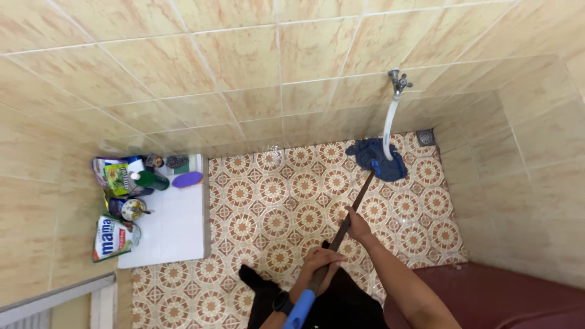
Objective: The person mops the tiled floor of a bathroom using a blue mop. They move the mop back and forth across the patterned floor, cleaning around a maroon washing machine and a white shelf containing cleaning supplies.
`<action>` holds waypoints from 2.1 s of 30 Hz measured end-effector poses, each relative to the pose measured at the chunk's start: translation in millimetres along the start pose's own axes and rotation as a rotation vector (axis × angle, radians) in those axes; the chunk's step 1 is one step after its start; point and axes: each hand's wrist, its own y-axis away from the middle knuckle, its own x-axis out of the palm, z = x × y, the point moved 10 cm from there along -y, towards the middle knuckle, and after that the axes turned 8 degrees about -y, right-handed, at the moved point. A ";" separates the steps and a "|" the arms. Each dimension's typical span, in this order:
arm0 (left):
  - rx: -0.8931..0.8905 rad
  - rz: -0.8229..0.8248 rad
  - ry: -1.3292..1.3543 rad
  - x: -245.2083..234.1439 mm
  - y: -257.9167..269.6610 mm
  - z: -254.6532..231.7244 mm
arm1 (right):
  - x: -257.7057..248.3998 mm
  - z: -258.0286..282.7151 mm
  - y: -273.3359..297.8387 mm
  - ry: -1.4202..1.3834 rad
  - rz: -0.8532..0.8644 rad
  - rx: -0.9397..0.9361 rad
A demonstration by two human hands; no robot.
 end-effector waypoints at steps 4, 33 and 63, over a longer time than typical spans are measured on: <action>0.006 0.017 -0.021 -62.5 35.7 6.5 | 53.1 44.6 22.8 -0.204 -0.059 -0.126; 0.294 -0.142 0.066 -137.9 114.8 5.5 | 171.9 113.3 59.5 -0.356 0.151 -0.024; 0.184 0.079 -0.146 -300.8 174.7 -70.8 | 309.2 222.2 102.2 -0.477 0.211 -0.070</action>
